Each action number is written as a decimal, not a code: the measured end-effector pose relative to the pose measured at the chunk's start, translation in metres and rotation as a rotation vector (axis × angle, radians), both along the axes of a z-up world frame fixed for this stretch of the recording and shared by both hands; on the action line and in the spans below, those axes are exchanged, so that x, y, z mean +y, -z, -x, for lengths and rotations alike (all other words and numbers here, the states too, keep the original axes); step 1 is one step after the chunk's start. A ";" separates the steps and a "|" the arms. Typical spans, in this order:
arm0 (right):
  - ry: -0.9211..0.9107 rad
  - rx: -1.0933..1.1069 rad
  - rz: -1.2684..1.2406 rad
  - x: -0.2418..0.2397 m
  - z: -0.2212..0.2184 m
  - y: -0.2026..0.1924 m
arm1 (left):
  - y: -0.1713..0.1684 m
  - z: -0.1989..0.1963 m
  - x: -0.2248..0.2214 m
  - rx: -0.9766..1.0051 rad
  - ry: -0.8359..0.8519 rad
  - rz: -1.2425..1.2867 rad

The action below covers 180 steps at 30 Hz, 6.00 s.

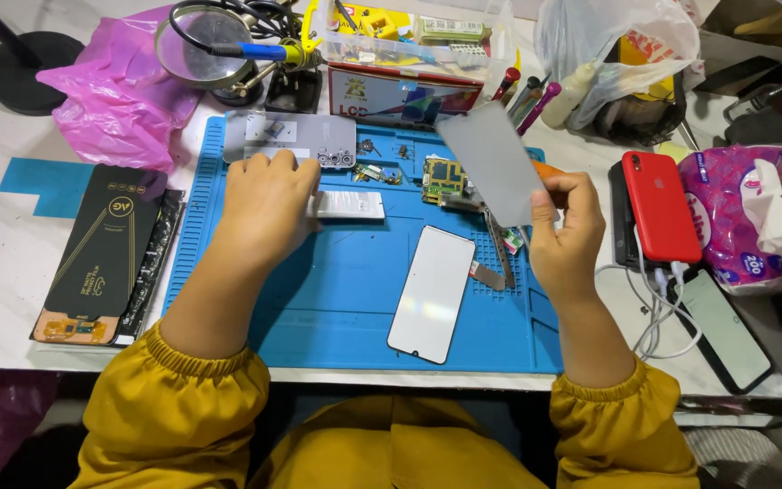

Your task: Applying adhesive and installing a new screen on a mobile phone

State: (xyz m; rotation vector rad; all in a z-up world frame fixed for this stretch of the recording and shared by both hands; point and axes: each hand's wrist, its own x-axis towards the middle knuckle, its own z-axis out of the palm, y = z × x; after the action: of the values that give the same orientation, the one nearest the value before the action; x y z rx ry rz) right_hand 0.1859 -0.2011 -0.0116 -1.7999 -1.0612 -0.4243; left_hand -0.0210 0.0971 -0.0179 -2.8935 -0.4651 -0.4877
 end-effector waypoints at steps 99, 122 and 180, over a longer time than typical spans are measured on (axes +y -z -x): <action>-0.578 -0.205 0.594 0.009 0.071 -0.023 | -0.020 -0.005 -0.012 0.010 0.610 0.709; -0.626 -0.237 0.724 0.016 0.070 -0.009 | -0.016 0.001 -0.032 0.162 0.446 0.323; -0.580 -0.244 0.734 0.021 0.073 -0.015 | 0.001 0.000 -0.060 0.375 0.437 0.162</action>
State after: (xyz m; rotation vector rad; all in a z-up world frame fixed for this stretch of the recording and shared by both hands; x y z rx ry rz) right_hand 0.1125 -0.1805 0.0033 -1.9459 -2.0227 0.1359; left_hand -0.0213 0.0369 -0.0185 -3.1396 0.1965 0.0532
